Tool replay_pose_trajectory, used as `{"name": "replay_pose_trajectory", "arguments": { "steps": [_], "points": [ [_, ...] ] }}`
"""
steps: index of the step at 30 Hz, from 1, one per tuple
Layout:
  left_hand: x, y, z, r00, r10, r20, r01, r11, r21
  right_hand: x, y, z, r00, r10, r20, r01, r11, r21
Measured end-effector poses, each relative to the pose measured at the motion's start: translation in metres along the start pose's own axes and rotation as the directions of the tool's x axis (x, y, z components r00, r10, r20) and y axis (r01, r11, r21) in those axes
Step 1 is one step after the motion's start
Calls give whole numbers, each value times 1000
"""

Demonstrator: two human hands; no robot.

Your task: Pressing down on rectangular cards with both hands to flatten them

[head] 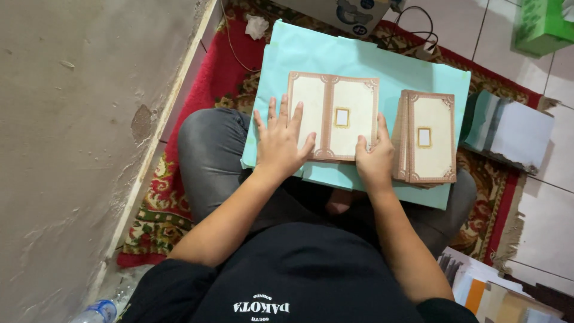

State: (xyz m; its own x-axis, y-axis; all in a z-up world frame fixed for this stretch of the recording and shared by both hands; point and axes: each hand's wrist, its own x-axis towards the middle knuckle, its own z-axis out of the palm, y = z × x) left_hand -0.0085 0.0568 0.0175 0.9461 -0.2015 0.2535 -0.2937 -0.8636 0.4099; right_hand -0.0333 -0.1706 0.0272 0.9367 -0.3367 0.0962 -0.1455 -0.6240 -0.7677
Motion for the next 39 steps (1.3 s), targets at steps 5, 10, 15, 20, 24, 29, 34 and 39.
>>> {"name": "replay_pose_trajectory", "arguments": {
  "steps": [5,10,15,20,24,29,34,39],
  "points": [
    [-3,5,-1,1000,-2,-6,3,999,37,-2,-1,-3,996,-82,26,84,995,-58],
    [-3,5,1,1000,-2,-6,2,999,41,-19,-34,-7,962,-255,97,265,788,-555],
    [-4,5,-1,999,15,33,-17,998,60,-3,-28,37,739,-505,446,658,684,-316],
    [-2,4,4,999,4,50,-8,996,84,35,-21,49,703,-523,481,696,647,-313],
    [-1,4,8,999,-7,48,3,996,89,16,-22,44,709,-511,485,690,643,-331],
    [-1,3,9,999,7,48,-12,996,91,8,-2,49,698,-516,497,708,604,-366],
    [-4,5,6,999,20,28,-24,993,117,56,-20,58,714,-521,468,692,630,-353],
    [-4,3,12,1000,1,30,-5,991,137,66,8,62,796,-527,297,603,660,-447]
  ]
}}
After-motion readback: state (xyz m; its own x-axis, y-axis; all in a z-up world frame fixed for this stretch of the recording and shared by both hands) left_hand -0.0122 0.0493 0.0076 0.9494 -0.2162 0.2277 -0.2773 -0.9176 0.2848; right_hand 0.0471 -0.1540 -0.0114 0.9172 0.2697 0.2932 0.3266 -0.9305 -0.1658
